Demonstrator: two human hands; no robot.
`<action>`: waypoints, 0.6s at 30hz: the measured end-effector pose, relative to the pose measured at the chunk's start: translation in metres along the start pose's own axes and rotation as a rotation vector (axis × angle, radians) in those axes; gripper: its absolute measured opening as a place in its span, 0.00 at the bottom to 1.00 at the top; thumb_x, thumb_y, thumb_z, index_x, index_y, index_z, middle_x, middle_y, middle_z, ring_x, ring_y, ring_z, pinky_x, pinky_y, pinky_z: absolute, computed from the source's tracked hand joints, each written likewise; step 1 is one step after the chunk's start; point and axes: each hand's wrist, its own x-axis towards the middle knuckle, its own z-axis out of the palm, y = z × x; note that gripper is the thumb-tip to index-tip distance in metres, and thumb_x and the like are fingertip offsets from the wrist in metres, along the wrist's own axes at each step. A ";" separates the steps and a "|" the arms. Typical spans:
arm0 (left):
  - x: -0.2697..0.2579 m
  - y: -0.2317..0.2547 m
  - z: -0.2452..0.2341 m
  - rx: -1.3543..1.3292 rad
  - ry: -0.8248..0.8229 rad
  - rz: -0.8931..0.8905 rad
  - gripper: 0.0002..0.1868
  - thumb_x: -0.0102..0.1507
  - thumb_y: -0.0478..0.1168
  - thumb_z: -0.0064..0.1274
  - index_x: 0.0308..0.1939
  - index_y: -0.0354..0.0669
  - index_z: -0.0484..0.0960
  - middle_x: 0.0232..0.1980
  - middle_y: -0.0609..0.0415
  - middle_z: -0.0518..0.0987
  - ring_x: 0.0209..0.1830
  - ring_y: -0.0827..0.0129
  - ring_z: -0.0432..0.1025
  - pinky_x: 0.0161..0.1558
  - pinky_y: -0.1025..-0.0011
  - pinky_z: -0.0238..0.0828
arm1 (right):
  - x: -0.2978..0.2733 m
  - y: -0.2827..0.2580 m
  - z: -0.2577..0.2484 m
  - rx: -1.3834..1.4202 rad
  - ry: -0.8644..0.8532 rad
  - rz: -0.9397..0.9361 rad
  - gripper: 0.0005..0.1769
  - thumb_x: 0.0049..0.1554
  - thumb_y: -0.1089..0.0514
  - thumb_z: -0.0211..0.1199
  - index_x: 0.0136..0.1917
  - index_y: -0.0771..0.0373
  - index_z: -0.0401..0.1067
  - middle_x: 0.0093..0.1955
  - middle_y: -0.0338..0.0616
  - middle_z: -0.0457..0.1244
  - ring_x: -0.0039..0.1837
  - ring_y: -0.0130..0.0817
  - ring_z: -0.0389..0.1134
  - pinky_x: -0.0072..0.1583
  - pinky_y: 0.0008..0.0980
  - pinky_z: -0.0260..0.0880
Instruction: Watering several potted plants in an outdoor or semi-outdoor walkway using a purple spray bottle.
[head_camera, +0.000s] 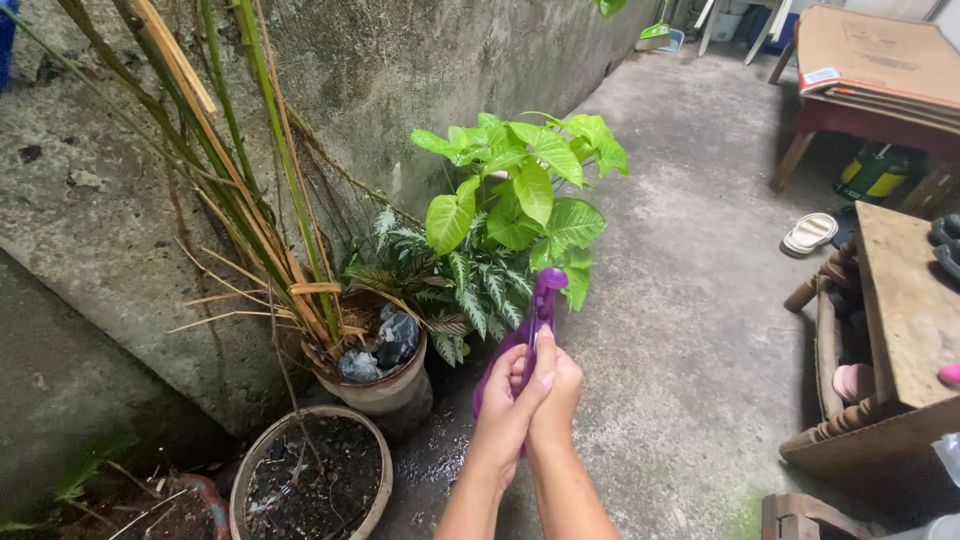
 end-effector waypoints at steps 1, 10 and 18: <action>-0.002 0.002 0.001 0.013 0.025 0.034 0.28 0.59 0.39 0.60 0.63 0.39 0.74 0.49 0.57 0.77 0.49 0.75 0.71 0.53 0.75 0.71 | -0.002 -0.004 0.001 -0.009 -0.036 -0.003 0.27 0.63 0.40 0.55 0.36 0.64 0.73 0.29 0.38 0.65 0.30 0.25 0.64 0.34 0.27 0.66; -0.008 0.001 0.007 0.000 -0.001 0.287 0.33 0.59 0.36 0.59 0.68 0.36 0.67 0.57 0.53 0.75 0.59 0.70 0.70 0.63 0.70 0.65 | -0.007 -0.021 0.005 0.057 -0.155 -0.064 0.26 0.64 0.41 0.54 0.38 0.64 0.74 0.29 0.35 0.63 0.30 0.23 0.62 0.36 0.25 0.64; -0.015 -0.010 0.026 -0.055 0.125 0.421 0.34 0.61 0.35 0.57 0.70 0.34 0.63 0.58 0.51 0.72 0.59 0.70 0.69 0.63 0.69 0.65 | 0.008 -0.022 -0.002 -0.018 -0.345 0.016 0.25 0.62 0.42 0.57 0.35 0.65 0.73 0.28 0.38 0.63 0.29 0.25 0.62 0.35 0.26 0.65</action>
